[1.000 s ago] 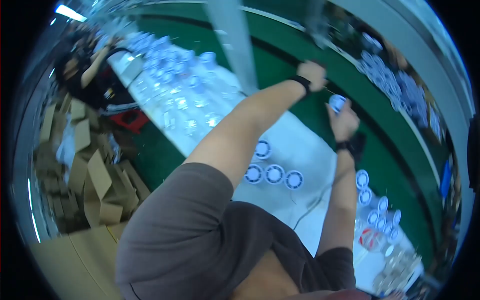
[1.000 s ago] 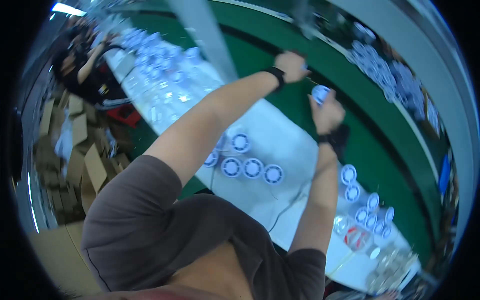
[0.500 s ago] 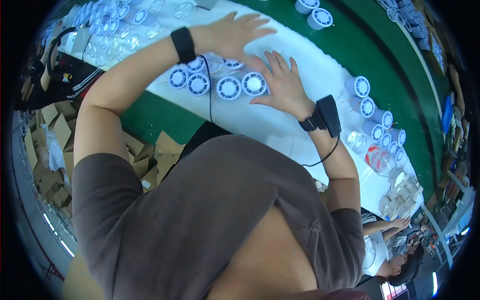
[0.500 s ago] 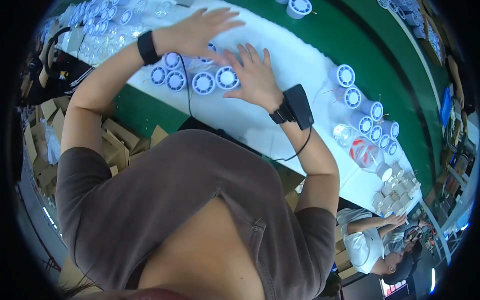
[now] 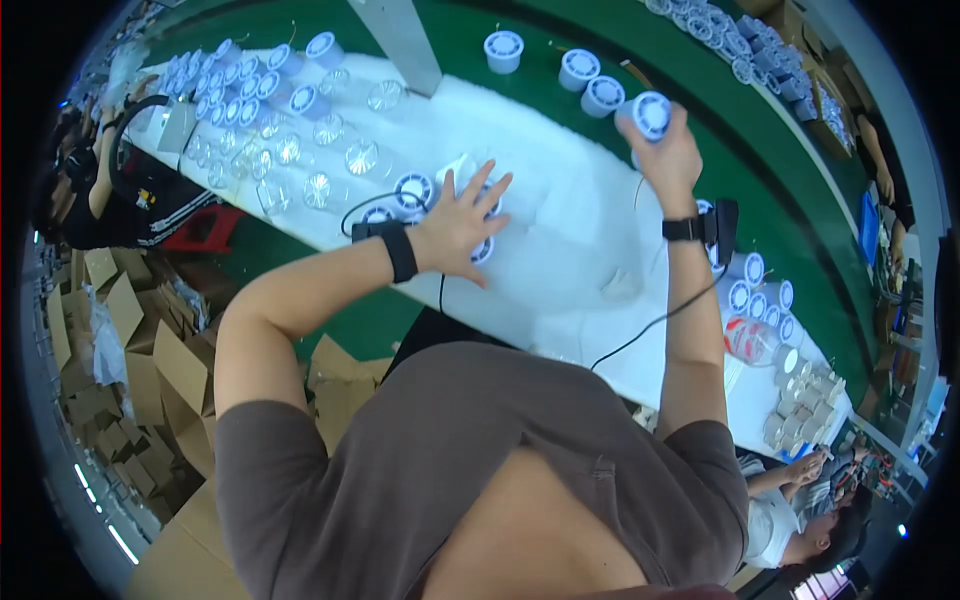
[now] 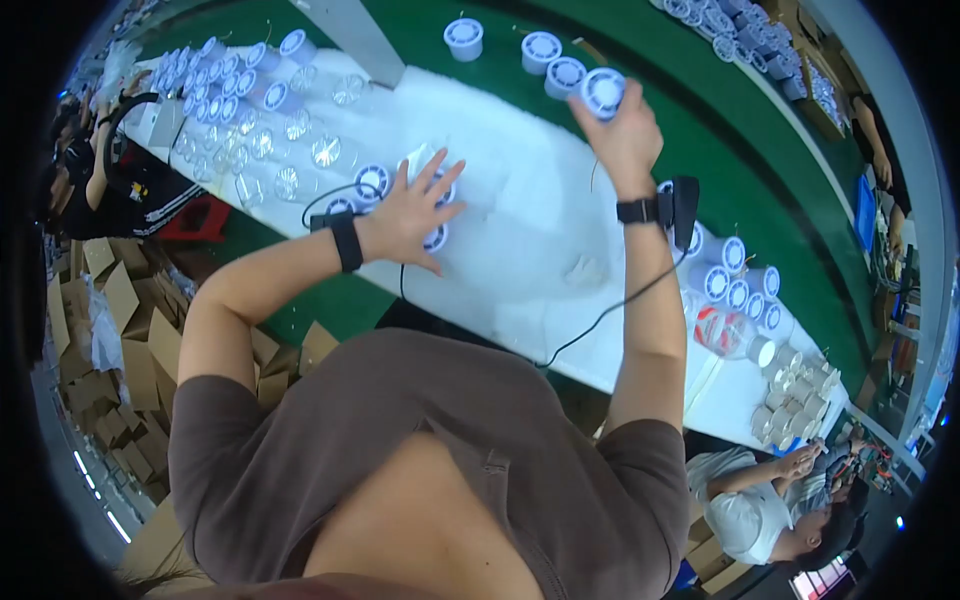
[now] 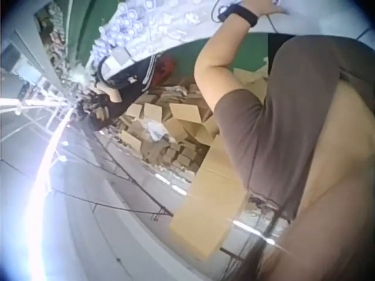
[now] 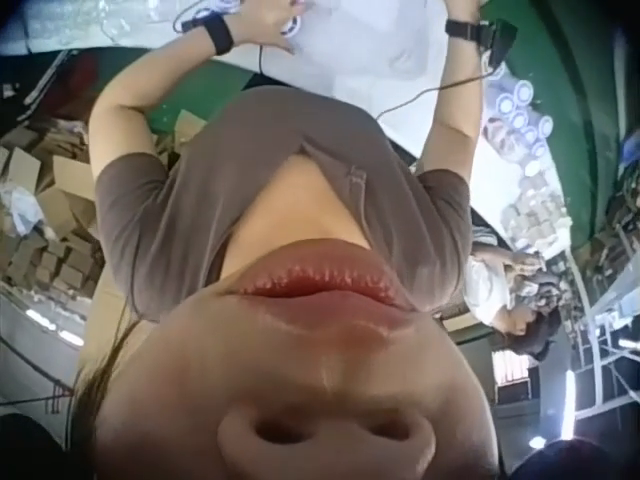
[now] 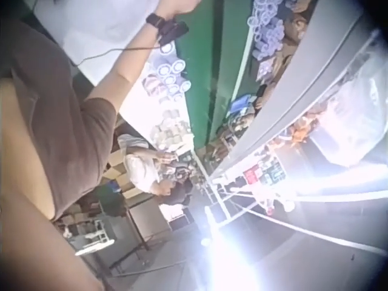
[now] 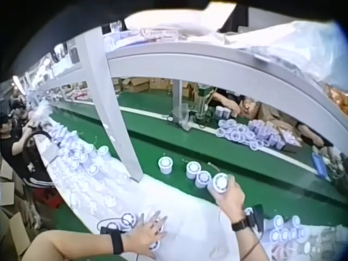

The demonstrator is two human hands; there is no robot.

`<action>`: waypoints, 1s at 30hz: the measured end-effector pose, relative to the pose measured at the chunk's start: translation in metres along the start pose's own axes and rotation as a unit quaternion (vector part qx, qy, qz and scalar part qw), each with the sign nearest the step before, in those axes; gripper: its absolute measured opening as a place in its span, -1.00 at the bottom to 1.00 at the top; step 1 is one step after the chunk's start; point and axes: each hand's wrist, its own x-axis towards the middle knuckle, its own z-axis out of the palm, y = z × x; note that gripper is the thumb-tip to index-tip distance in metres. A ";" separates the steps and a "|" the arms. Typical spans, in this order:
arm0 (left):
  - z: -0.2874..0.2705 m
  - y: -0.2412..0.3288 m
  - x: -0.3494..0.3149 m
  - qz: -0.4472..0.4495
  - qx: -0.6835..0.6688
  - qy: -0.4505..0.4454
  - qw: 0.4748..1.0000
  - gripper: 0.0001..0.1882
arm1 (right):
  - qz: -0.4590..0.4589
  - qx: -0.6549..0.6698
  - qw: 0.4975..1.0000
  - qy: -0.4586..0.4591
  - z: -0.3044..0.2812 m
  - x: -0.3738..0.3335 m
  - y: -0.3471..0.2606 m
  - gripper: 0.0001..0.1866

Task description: The person removes a plastic bag from a box, takes out a white component, and wipes it with a cloth. They repeat this process with other components, occasionally dampening the cloth with liquid from a bottle.

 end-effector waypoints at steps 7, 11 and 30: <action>0.013 0.004 0.010 0.000 -0.045 -0.101 0.994 -0.43 | 0.106 -0.077 0.991 0.009 0.086 0.091 0.073 -0.29; 0.019 0.007 0.011 -0.007 -0.056 -0.050 0.997 -0.46 | 0.027 -0.098 0.995 0.003 0.101 0.098 0.072 -0.33; -0.007 -0.030 0.027 0.188 -0.036 -0.194 0.962 -0.50 | 0.138 0.400 0.906 0.028 0.036 -0.056 -0.030 -0.71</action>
